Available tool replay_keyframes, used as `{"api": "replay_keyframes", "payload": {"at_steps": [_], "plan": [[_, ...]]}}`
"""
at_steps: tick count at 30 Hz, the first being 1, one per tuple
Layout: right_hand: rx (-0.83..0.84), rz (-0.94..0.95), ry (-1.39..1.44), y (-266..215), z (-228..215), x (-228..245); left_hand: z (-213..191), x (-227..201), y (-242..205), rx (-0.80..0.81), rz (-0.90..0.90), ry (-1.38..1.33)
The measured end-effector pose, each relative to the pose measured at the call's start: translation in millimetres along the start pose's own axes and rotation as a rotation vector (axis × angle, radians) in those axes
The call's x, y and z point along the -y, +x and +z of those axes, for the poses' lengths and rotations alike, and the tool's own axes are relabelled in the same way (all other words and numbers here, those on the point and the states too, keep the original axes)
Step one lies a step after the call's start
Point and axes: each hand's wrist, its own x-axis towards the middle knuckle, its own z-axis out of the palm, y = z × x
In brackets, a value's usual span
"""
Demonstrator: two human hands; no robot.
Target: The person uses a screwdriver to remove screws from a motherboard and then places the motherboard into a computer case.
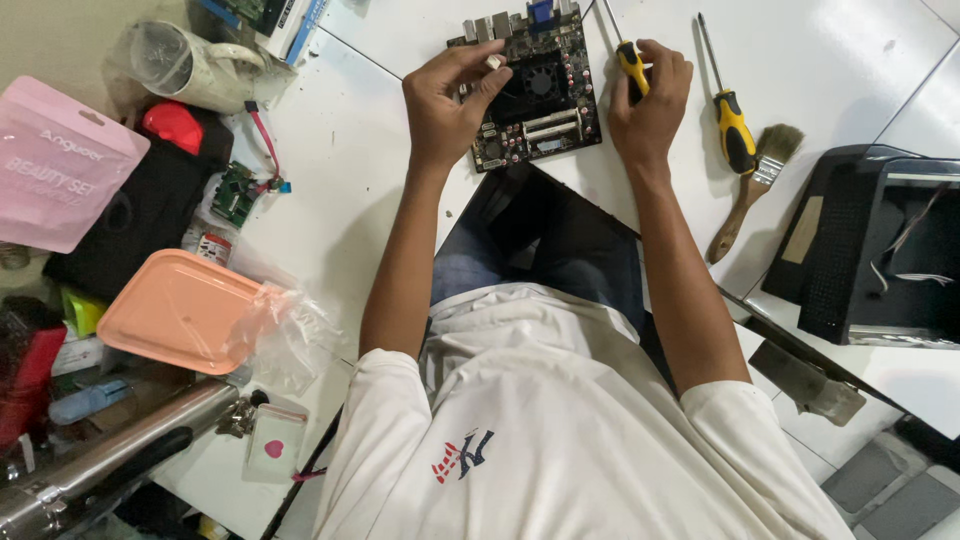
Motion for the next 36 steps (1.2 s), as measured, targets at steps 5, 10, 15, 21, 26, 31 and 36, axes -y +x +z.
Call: {"api": "replay_keyframes", "payload": {"at_steps": [5, 10, 15, 21, 26, 31, 36], "plan": [[-0.006, -0.033, 0.035, 2, -5, 7, -6, -21, 2, 0.033, 0.126, 0.176], [-0.017, -0.025, 0.036, 1, -6, 10, -2, -11, -1, 0.044, 0.126, 0.175], [-0.006, -0.031, 0.032, 4, -7, 11, 3, -19, 4, 0.027, 0.173, 0.159], [-0.021, 0.004, 0.076, 4, -7, 10, 0, -24, 2, 0.024, 0.097, 0.153], [-0.027, 0.0, 0.078, 2, -6, 8, -1, -15, 1, 0.089, 0.071, 0.191], [-0.016, 0.014, 0.1, 0, -4, 3, 13, 22, 1, 0.128, 0.049, 0.298], [-0.03, 0.001, 0.091, -1, -6, 3, 28, 78, -4, 0.259, 0.015, 0.504]]}}
